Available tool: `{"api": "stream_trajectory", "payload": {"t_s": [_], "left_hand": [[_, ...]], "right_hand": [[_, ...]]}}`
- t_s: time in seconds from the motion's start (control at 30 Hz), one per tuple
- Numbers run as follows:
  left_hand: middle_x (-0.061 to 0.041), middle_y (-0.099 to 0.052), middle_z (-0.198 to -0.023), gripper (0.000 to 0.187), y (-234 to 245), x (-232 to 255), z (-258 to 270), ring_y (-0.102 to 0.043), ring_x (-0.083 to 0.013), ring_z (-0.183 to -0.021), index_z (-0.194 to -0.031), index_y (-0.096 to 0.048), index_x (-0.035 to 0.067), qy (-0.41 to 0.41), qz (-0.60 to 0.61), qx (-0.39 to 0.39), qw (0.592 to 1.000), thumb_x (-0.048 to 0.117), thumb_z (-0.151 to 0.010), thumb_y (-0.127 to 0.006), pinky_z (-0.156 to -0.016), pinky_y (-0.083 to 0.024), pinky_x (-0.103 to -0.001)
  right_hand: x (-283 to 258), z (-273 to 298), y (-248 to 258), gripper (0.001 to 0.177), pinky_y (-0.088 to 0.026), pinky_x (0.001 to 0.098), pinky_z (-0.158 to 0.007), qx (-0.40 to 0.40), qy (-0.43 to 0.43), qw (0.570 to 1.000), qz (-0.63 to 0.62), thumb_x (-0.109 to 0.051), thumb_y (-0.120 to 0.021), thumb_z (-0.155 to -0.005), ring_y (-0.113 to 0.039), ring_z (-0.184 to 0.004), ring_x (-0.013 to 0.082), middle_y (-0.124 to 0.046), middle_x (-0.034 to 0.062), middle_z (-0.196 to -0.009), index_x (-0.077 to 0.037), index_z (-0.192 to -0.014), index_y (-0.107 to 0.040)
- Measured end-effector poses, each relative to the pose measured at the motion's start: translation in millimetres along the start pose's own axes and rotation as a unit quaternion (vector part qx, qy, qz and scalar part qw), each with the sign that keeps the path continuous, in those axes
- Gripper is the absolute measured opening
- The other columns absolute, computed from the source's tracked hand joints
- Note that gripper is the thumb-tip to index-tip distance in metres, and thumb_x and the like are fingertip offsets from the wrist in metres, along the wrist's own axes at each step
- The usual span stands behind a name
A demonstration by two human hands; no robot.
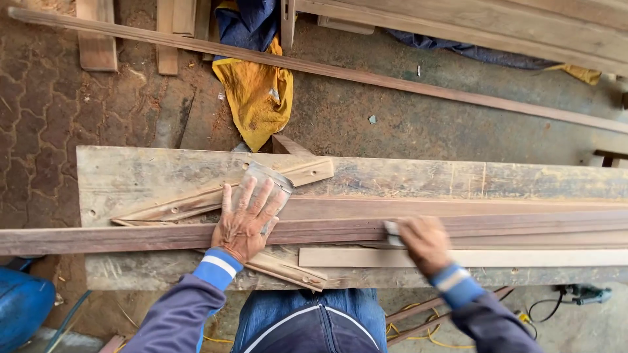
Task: The person is sanding thin wooden strips with sandpaper.
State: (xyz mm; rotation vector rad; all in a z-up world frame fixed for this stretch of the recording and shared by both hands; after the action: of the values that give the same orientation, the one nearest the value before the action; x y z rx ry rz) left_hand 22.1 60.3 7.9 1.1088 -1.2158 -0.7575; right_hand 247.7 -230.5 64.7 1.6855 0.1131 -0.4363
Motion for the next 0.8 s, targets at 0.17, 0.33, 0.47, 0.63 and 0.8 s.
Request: {"api": "stream_trajectory", "payload": {"t_s": [0.17,0.33,0.47,0.63,0.8], "left_hand": [[-0.006,-0.032,-0.166,0.061,0.7,0.7,2.4,-0.027,-0.0368,-0.153,-0.154,-0.044,0.028,0.006,0.004,-0.003,1.000,0.035,-0.096,-0.060,-0.120,-0.021,-0.071],[-0.008,-0.033,-0.165,0.062,10.2,0.8,1.2,-0.028,-0.0375,-0.153,-0.154,-0.045,0.026,-0.001,0.001,0.007,1.000,0.034,-0.094,-0.061,-0.120,-0.023,-0.069],[-0.009,-0.039,-0.162,0.060,9.0,-1.4,3.6,-0.032,-0.0391,-0.150,-0.147,-0.052,0.024,0.006,0.010,0.021,1.000,0.033,-0.089,-0.065,-0.118,-0.027,-0.069],[-0.009,-0.044,-0.160,0.058,-7.7,-6.6,8.4,-0.034,-0.0393,-0.151,-0.144,-0.056,0.021,-0.013,0.008,0.047,0.999,0.032,-0.087,-0.064,-0.119,-0.030,-0.070],[-0.010,-0.036,-0.164,0.063,-45.8,23.8,-16.4,-0.028,-0.0350,-0.154,-0.153,-0.045,0.020,-0.185,-0.029,0.076,0.979,0.044,-0.095,-0.052,-0.120,-0.025,-0.068]], "right_hand": [[-81.4,-96.0,-97.2,0.026,-0.053,0.0404,-0.079,-0.089,0.041,0.992,0.074,-0.007,-0.065,-0.086,-0.061,-0.092,0.0238,-0.062,0.0090,-0.104,-0.010,-0.112,-0.068],[-34.4,-63.6,-46.1,0.022,-0.054,0.0396,-0.069,0.009,-0.020,0.997,0.072,-0.003,-0.066,-0.083,-0.063,-0.088,0.0257,-0.065,0.0097,-0.100,-0.010,-0.104,-0.069],[40.6,34.6,26.7,0.043,-0.051,0.0473,-0.081,0.199,-0.263,0.918,0.220,0.006,-0.063,-0.085,-0.062,-0.094,0.0330,-0.068,0.0155,-0.103,-0.010,-0.123,-0.073],[27.5,88.6,-34.7,0.040,-0.053,0.0490,-0.100,0.259,-0.331,0.885,0.201,-0.005,-0.068,-0.090,-0.063,-0.111,0.0360,-0.068,0.0189,-0.118,-0.002,-0.130,-0.067],[-5.9,65.9,-63.0,0.050,-0.040,0.0502,-0.120,0.285,-0.431,0.842,0.159,-0.012,-0.064,-0.096,-0.053,-0.137,0.0369,-0.059,0.0238,-0.144,-0.001,-0.144,-0.056]]}}
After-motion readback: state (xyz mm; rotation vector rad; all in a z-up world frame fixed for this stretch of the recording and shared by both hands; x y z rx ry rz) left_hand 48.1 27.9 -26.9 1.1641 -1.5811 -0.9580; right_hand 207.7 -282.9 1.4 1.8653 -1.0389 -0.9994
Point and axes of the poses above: each hand's wrist, its own z-axis away from the middle knuckle, its own y-axis out of the back of the hand, x = y × z, the point moved 5 cm from there along -z, towards the middle knuckle
